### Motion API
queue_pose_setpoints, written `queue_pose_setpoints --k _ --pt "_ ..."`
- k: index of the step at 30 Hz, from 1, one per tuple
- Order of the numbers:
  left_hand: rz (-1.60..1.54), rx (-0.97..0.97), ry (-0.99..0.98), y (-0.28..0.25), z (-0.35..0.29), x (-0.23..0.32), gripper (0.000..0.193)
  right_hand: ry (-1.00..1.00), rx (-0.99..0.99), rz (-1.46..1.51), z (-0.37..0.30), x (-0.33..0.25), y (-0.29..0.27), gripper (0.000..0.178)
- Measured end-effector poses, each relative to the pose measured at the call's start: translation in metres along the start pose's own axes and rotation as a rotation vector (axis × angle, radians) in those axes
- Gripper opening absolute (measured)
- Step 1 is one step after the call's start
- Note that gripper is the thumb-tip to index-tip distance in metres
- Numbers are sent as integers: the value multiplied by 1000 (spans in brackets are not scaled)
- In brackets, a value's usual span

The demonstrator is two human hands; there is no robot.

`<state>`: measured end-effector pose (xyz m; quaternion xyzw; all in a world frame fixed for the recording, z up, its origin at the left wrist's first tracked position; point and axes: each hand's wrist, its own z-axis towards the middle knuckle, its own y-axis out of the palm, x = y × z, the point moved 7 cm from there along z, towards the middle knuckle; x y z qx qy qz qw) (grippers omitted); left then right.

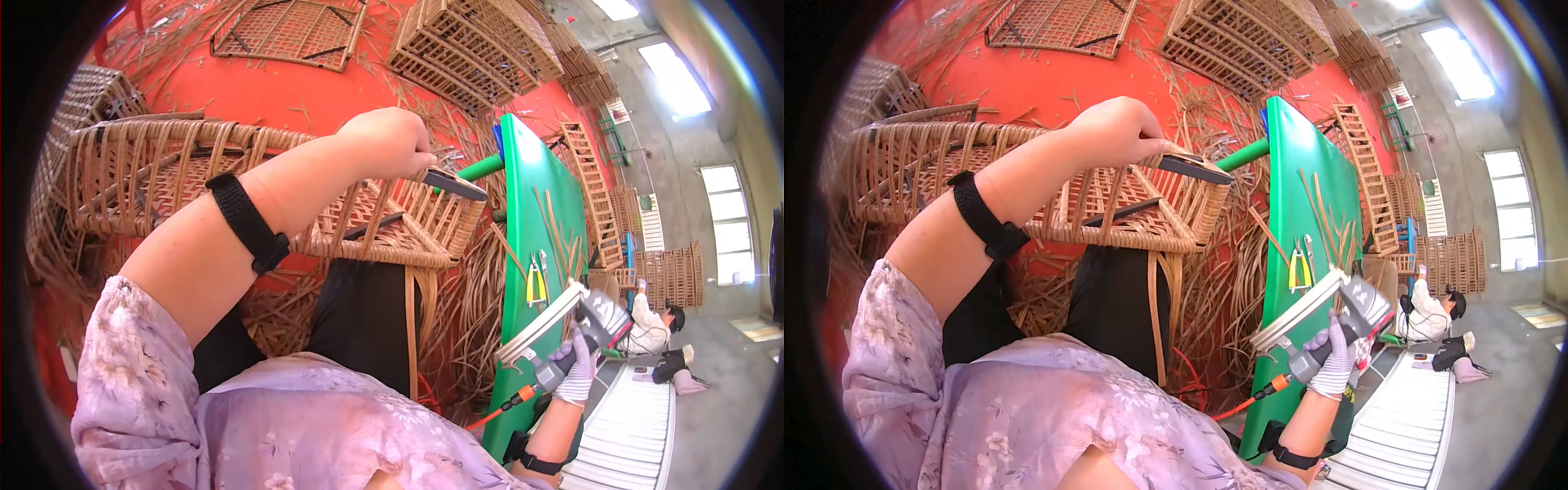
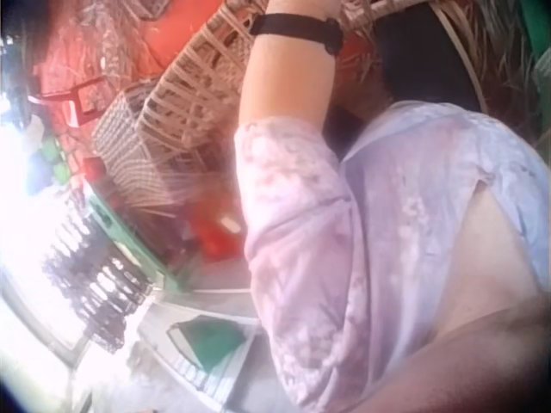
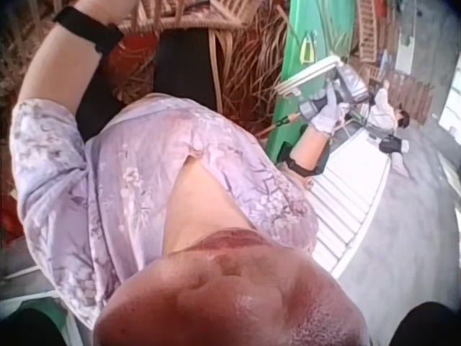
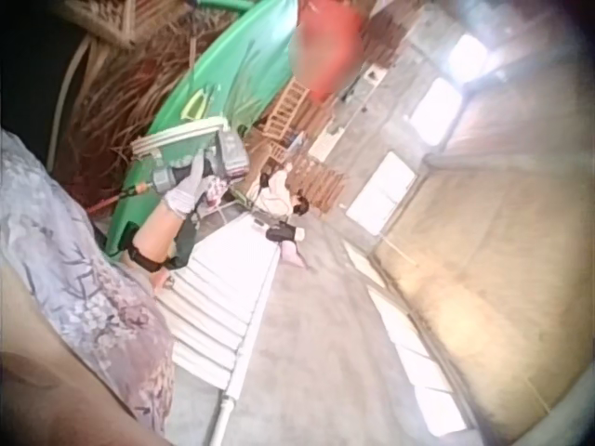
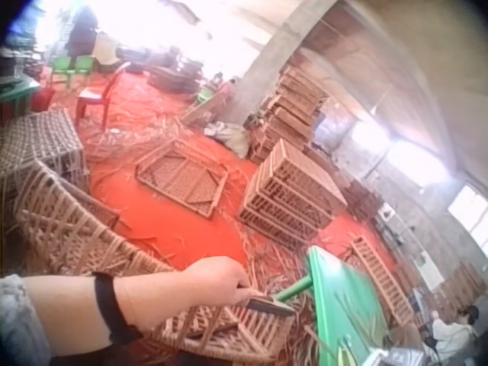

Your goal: Weaving and securing material onto a wooden frame using various tools and staples.

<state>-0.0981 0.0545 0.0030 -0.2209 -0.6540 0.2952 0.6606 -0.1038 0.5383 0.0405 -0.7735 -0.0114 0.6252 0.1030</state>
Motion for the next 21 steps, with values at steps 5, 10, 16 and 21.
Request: queue_pose_setpoints --k 5,10,16,21 --pt "3 29 30 3 4 -5 29 -172 -318 -252 -39 -47 118 32" --pt "9 -1 -8 2 3 -4 29 -311 -507 -510 -53 -56 196 39" --pt "31 -13 -2 2 2 -3 30 -585 -593 -675 -58 -62 228 44" --pt "44 -11 11 2 3 -4 25 -556 -652 -767 -58 -55 244 39"
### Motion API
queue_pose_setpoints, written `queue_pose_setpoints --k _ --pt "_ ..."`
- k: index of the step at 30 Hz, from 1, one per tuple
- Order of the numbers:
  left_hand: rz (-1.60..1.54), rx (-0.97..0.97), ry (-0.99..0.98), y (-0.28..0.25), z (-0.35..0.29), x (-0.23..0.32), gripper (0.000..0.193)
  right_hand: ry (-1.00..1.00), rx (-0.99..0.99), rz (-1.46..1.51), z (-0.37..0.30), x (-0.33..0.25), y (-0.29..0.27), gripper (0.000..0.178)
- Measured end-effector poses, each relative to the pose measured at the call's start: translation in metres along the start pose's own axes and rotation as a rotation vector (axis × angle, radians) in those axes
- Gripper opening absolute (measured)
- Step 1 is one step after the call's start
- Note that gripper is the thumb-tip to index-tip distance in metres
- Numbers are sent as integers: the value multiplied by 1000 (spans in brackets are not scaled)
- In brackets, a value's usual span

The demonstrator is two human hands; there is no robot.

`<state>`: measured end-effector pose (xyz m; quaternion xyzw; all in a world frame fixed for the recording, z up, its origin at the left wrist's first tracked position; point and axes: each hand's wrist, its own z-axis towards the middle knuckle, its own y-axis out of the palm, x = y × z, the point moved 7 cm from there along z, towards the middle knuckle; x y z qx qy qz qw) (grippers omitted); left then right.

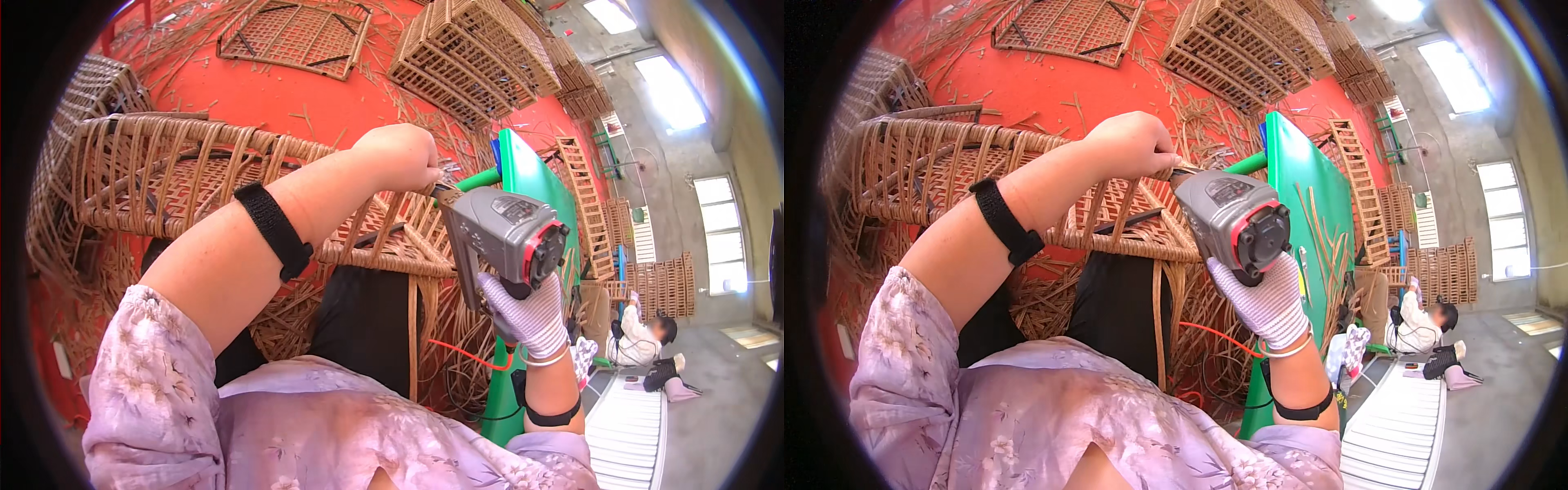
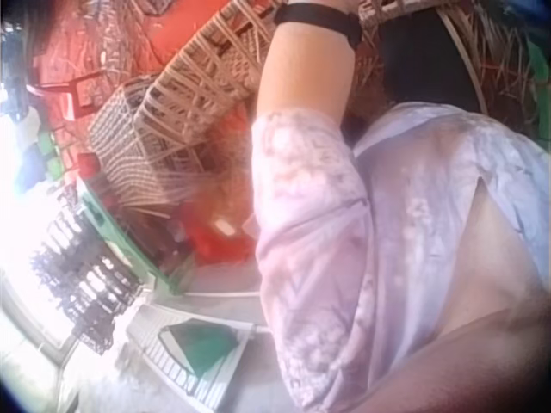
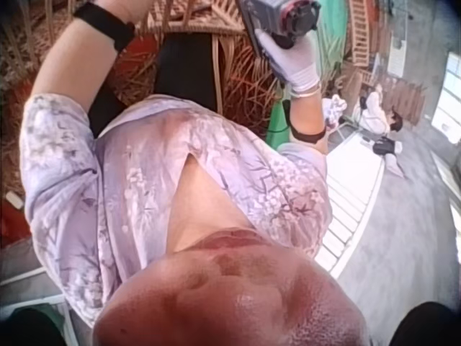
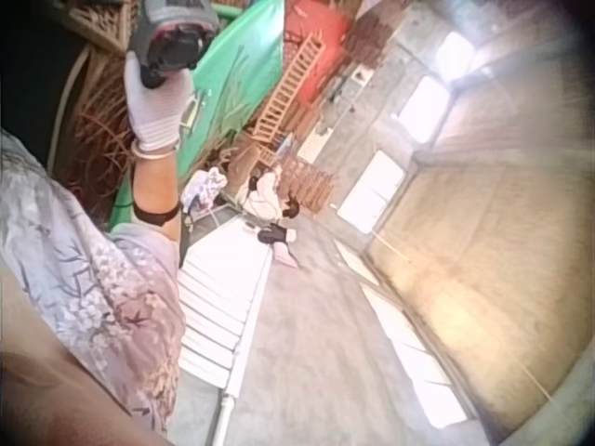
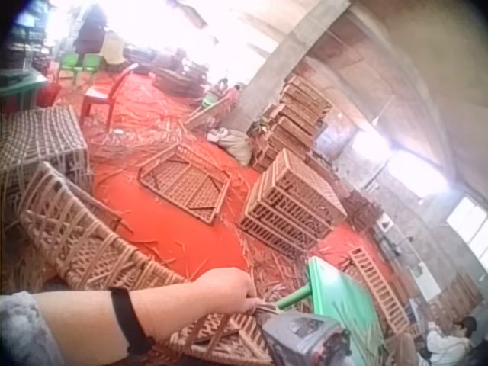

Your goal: Weaving and securing material onto a wooden frame using various tools and staples.

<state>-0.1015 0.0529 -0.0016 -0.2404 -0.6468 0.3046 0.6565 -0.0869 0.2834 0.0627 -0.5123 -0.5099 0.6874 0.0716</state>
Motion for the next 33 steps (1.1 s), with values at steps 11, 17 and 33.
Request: queue_pose_setpoints --k 11,17,33 --pt "-21 5 -14 1 1 -1 26 43 -21 38 4 1 6 39" --pt "13 9 1 0 0 0 27 5 -24 43 7 -7 8 38" --pt "-31 22 -8 -3 -4 -1 37 384 330 750 -58 99 -40 31"
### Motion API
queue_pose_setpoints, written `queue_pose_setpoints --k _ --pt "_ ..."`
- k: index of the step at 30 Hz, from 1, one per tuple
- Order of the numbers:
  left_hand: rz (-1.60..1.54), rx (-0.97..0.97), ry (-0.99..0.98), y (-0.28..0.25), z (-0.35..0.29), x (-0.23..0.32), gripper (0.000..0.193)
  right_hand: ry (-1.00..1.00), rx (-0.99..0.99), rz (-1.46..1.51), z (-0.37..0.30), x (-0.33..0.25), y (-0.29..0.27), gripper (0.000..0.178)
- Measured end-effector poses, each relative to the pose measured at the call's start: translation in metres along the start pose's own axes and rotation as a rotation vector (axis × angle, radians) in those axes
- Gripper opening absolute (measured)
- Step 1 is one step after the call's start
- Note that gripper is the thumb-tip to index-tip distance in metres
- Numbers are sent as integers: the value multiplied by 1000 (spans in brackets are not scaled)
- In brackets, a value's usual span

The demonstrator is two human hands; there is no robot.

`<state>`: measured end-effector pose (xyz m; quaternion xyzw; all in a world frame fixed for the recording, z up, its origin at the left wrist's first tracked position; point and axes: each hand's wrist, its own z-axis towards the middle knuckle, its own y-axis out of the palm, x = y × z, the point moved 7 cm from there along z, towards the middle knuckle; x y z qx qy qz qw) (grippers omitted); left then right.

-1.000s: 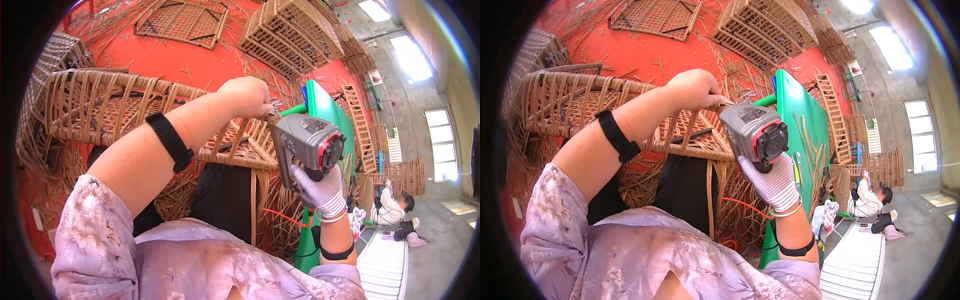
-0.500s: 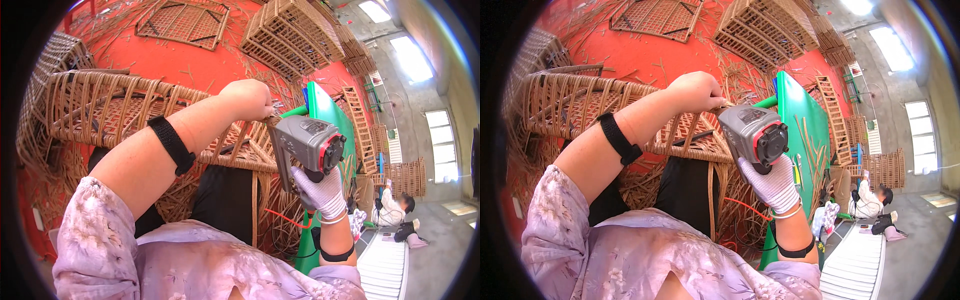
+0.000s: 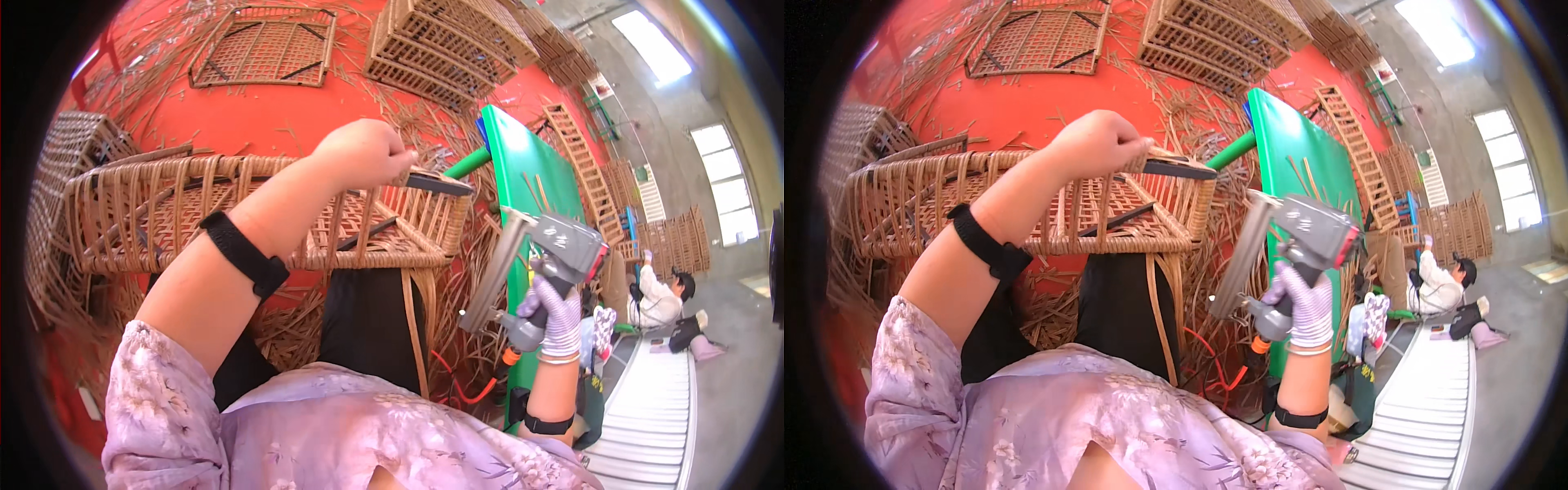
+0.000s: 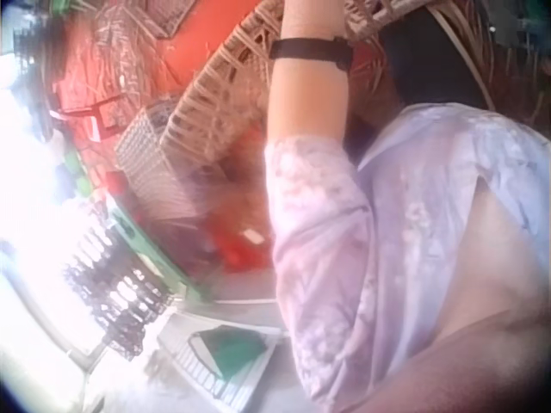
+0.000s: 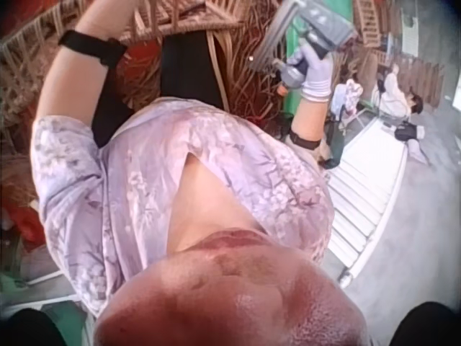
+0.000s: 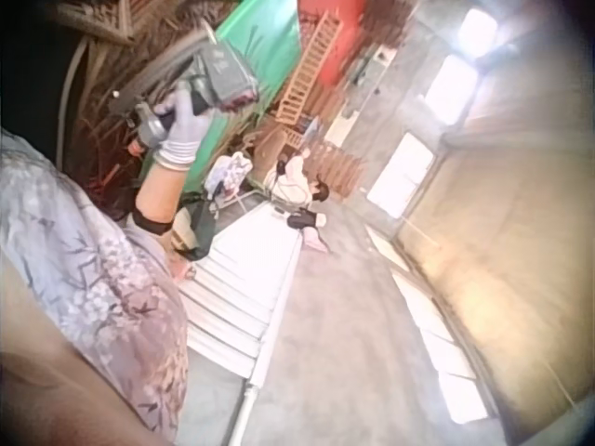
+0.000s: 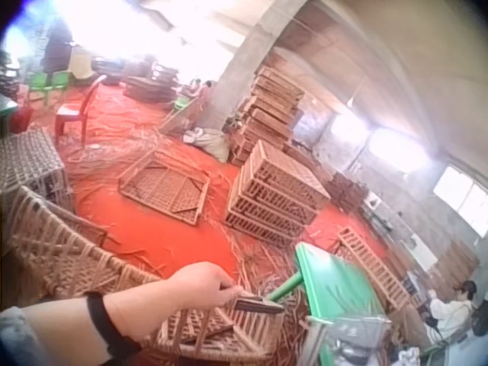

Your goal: Weaving and securing material onto a wooden frame using various tools and staples.

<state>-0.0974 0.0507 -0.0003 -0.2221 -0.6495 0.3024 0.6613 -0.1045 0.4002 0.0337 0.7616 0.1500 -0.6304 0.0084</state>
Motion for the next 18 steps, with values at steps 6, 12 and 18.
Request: queue_pose_setpoints --k 6,12,18 --pt "-305 96 -59 5 14 -9 46 236 253 499 -4 108 -159 23" --pt "-401 12 63 0 10 -8 43 265 391 772 -21 200 -254 27" --pt "-484 -52 28 3 8 -3 45 389 648 339 -21 256 -356 50"
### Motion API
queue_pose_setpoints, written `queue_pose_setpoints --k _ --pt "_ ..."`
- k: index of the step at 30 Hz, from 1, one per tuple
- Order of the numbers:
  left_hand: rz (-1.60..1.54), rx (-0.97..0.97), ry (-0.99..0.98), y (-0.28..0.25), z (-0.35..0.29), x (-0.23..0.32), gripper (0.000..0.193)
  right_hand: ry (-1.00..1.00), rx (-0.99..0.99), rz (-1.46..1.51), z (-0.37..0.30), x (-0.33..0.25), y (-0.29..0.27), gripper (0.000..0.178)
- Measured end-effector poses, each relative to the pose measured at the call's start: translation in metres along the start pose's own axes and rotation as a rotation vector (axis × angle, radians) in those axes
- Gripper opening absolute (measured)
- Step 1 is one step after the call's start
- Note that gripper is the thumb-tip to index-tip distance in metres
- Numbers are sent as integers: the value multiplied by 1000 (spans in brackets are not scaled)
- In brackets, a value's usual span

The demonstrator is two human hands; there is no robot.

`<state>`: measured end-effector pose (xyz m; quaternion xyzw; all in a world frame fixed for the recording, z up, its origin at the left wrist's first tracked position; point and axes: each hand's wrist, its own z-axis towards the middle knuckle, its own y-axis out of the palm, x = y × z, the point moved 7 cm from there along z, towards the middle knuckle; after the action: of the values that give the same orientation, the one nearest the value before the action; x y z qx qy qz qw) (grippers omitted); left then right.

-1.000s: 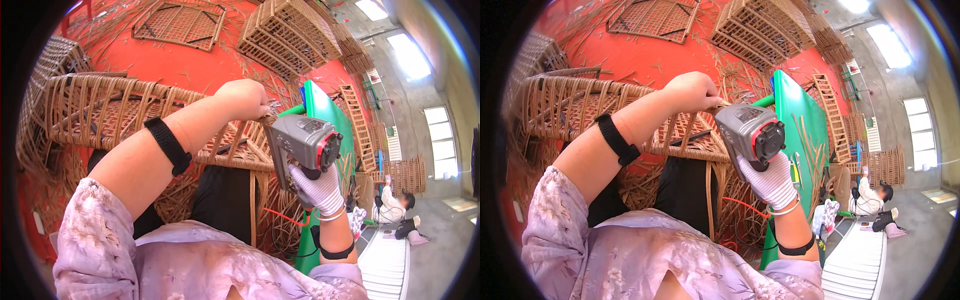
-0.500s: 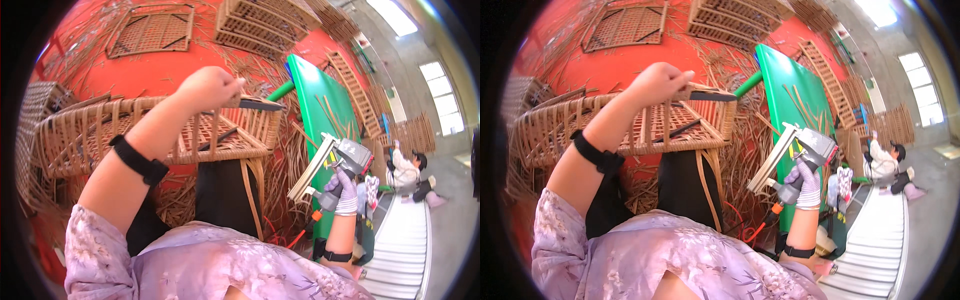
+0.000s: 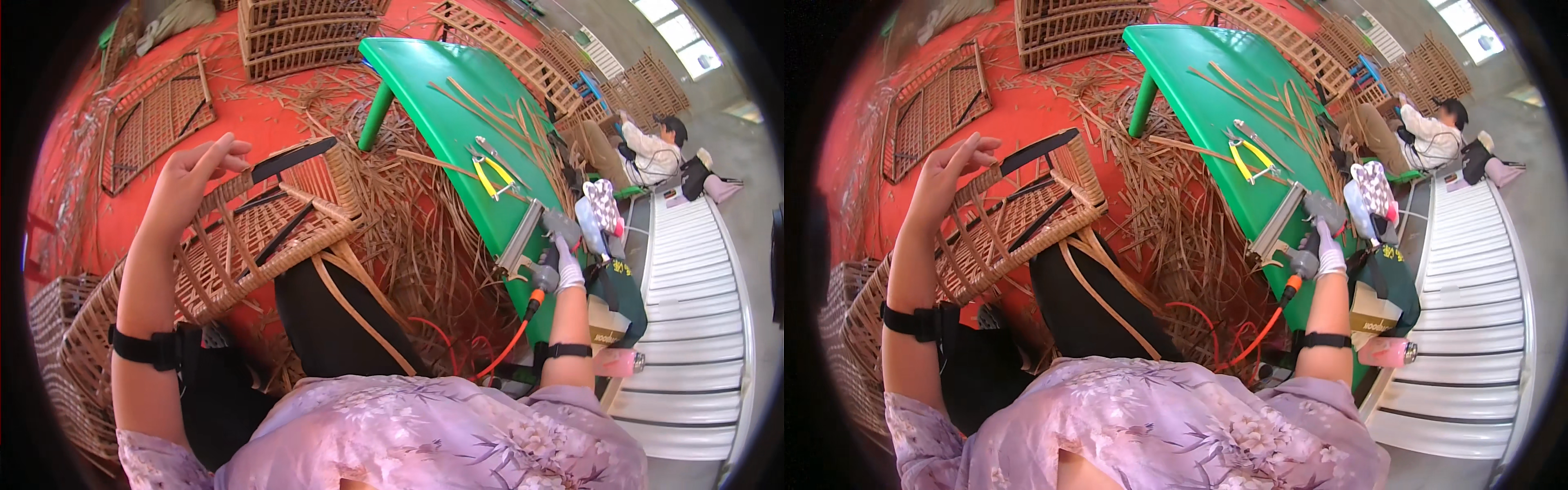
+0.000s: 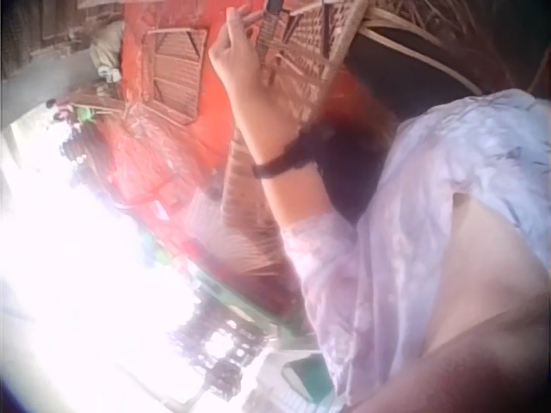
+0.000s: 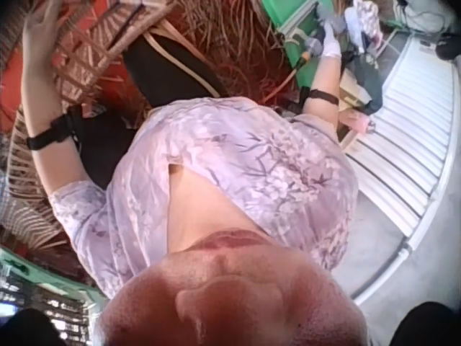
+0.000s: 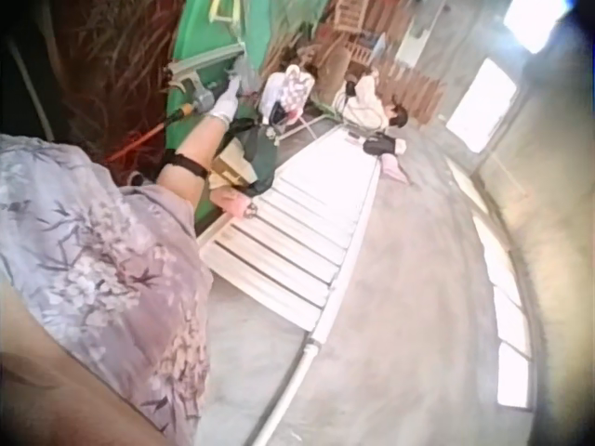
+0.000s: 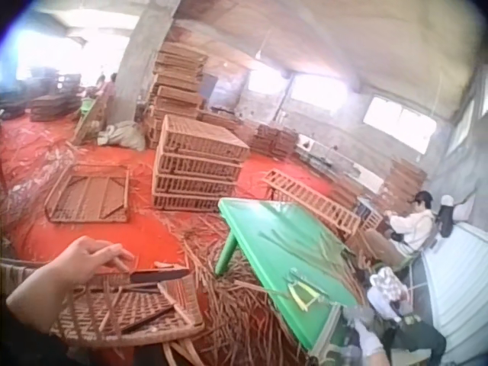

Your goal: Weaving and securing material onto a wooden frame using various tools and staples.

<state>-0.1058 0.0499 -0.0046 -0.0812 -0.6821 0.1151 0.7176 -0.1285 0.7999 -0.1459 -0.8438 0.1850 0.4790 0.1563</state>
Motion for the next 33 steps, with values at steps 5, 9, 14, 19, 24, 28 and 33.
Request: queue_pose_setpoints --k 5,9,14,19,24,28,33 --pt "-21 -13 0 0 -1 -1 46 -691 733 -1224 -75 -111 46 61" --pt "-13 -50 18 7 1 9 48 -922 417 -1364 -78 -134 136 75" --pt "-92 -14 -43 0 -5 5 51 -744 11 -1685 -78 -117 266 94" --pt "14 16 64 2 0 9 51 -577 -252 -1817 -44 -112 276 84" --pt "46 -51 82 4 0 10 51 -498 -207 -1868 -58 -105 281 66" --pt "20 5 104 -3 -3 6 47 -624 47 -1884 -67 -100 280 57" --pt "23 23 102 -2 -1 3 46 -643 161 -1573 -53 -108 253 61"
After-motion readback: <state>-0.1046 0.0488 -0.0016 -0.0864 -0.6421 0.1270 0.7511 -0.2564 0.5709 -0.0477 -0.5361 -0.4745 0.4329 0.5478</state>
